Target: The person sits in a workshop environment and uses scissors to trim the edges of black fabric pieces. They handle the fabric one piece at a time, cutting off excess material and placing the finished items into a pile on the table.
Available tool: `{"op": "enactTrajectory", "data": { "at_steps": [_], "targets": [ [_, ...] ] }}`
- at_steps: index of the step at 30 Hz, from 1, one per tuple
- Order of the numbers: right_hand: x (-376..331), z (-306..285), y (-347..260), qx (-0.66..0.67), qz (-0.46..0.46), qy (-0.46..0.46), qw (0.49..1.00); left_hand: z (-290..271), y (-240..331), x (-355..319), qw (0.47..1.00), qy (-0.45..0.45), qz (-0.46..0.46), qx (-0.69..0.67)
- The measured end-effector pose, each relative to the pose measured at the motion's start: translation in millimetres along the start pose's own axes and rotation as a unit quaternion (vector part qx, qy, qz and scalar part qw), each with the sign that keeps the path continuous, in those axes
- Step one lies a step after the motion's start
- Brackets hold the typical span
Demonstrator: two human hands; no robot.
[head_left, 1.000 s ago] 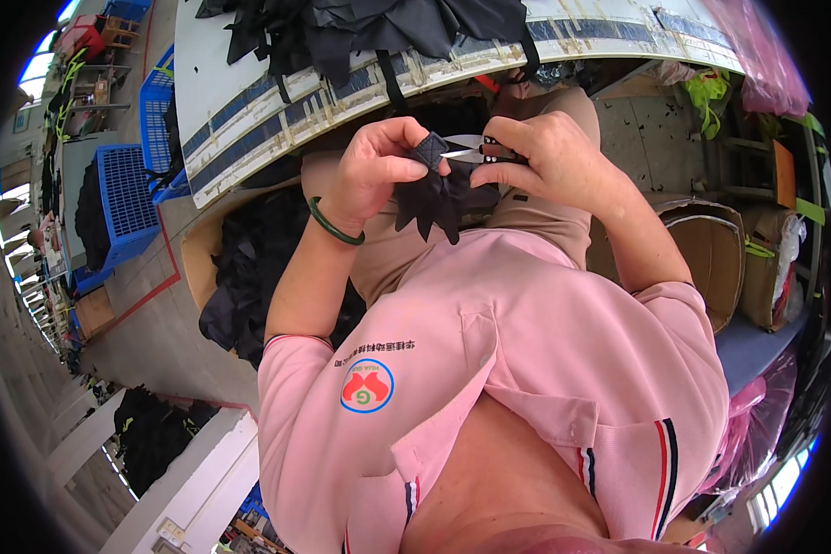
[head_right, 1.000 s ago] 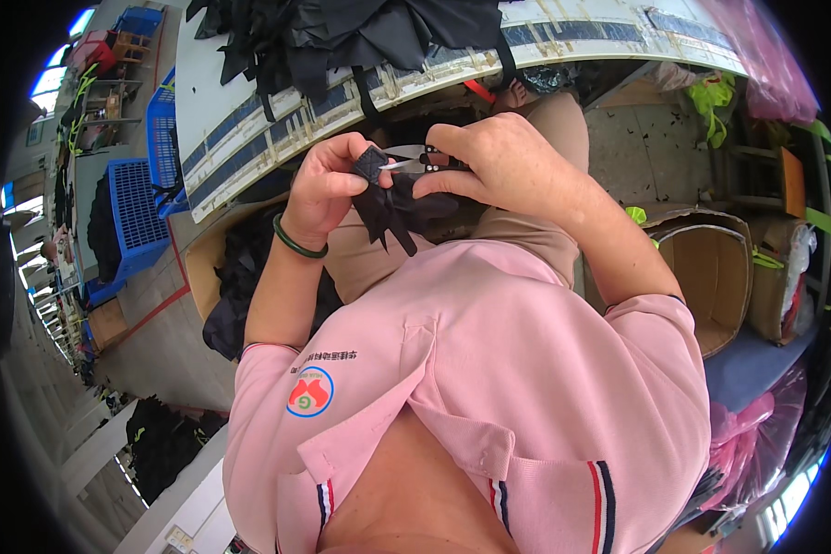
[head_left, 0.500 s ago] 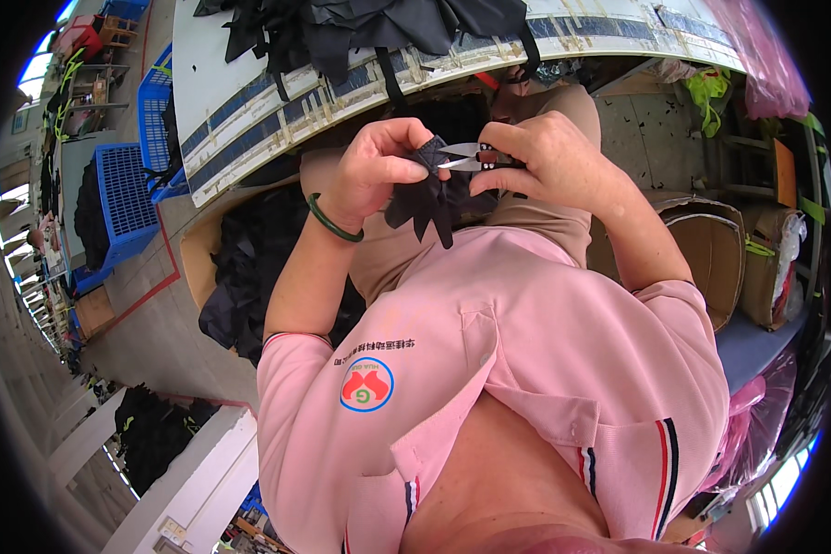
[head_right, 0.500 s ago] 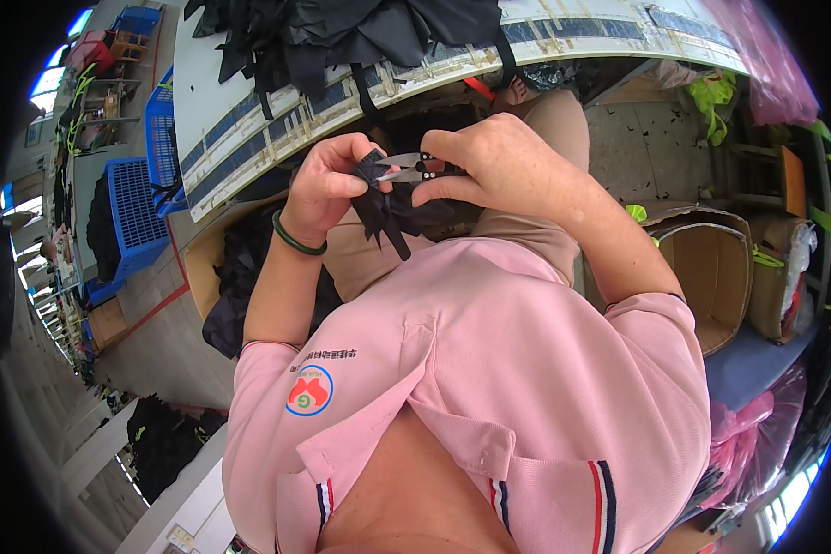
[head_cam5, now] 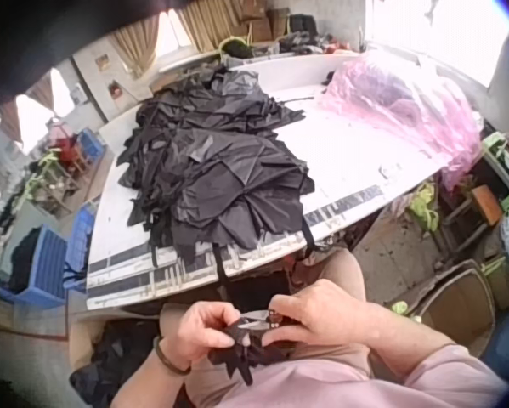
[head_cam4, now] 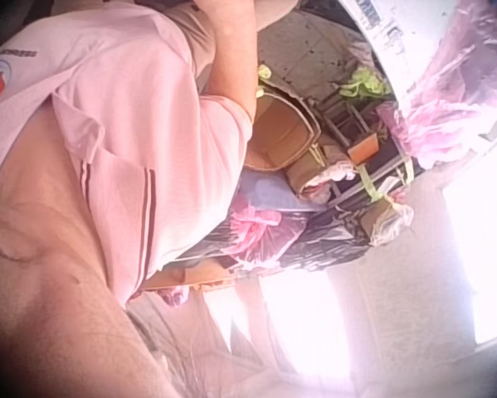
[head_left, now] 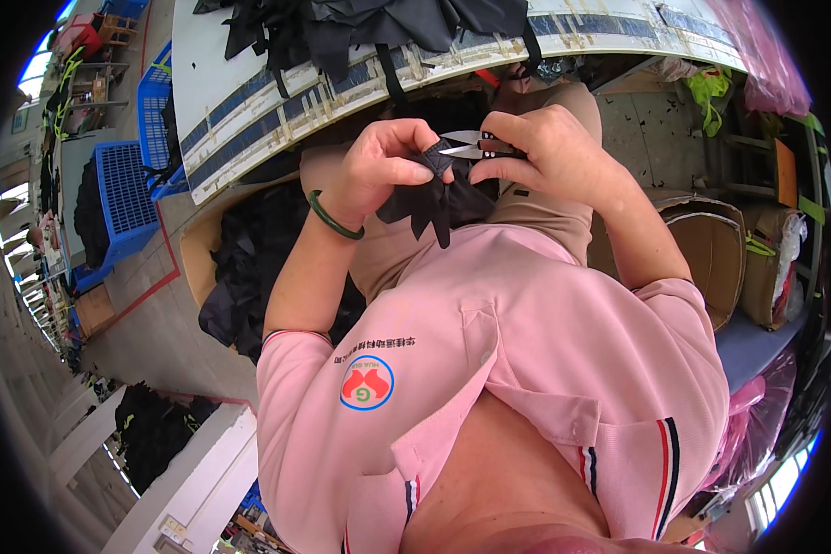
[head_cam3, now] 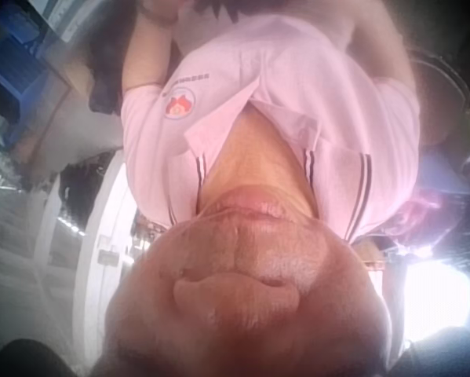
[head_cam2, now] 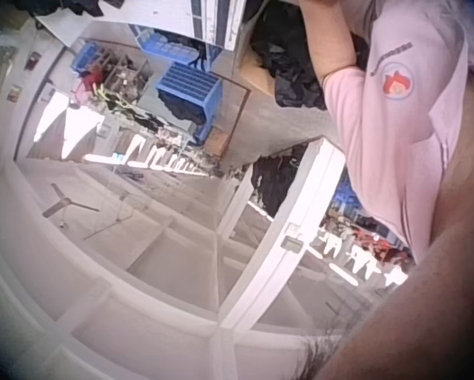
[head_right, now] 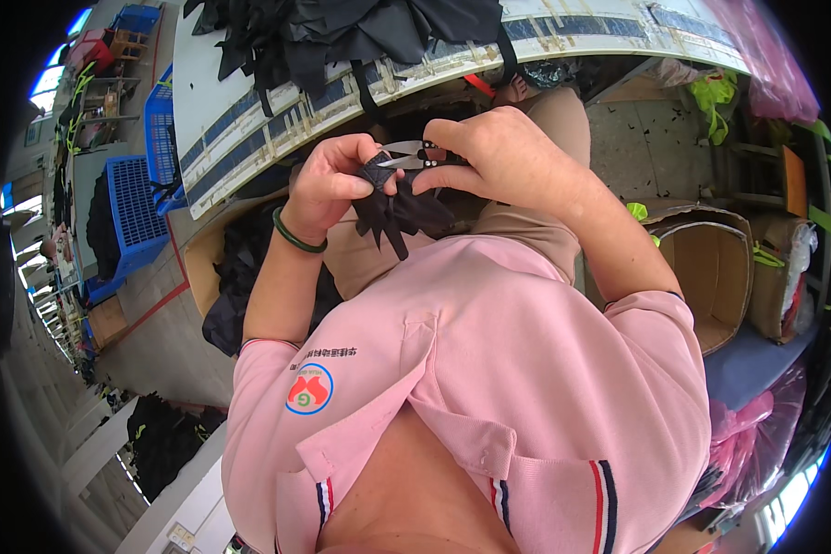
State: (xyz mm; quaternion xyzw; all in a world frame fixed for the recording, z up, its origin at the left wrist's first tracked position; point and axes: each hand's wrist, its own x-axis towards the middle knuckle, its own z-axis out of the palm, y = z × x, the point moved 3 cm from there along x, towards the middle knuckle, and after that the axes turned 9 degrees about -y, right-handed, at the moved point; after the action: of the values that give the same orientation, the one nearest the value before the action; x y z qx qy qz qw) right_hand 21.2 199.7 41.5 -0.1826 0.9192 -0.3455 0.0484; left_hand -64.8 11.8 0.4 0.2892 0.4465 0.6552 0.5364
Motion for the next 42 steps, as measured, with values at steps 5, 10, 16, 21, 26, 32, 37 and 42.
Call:
{"op": "enactTrajectory", "data": {
  "at_steps": [5,10,16,21,26,32,37,42],
  "targets": [
    [2.3,2.1,8.5,0.008,0.014,0.004,1.000,1.2,6.6,-1.3,1.000,0.010,-0.009,0.023],
    [19.2,11.7,49.1,0.059,0.058,0.049,0.995,-16.8,18.1,-34.0,0.967,0.053,-0.087,0.235],
    [57.8,19.1,60.1,0.062,0.005,0.081,0.995,-46.8,14.5,-113.1,0.971,0.199,-0.053,0.123],
    [76.6,37.3,-17.7,0.066,-0.130,-0.030,0.989,-29.4,25.5,-110.9,0.980,0.179,0.007,0.080],
    [77.2,52.8,-35.2,0.058,-0.174,-0.024,0.983,-29.0,25.7,-104.3,0.986,0.152,0.047,0.044],
    [77.6,53.1,-36.1,0.059,-0.163,-0.027,0.984,-28.9,24.0,-95.8,0.991,0.127,0.037,0.031],
    [77.5,53.1,-35.4,0.061,-0.168,-0.008,0.984,-25.0,25.8,-89.4,0.992,0.121,0.033,0.030],
    [75.7,51.6,-33.7,0.073,-0.159,-0.008,0.985,-25.3,25.4,-87.5,0.994,0.098,0.047,0.026]
  ]
}}
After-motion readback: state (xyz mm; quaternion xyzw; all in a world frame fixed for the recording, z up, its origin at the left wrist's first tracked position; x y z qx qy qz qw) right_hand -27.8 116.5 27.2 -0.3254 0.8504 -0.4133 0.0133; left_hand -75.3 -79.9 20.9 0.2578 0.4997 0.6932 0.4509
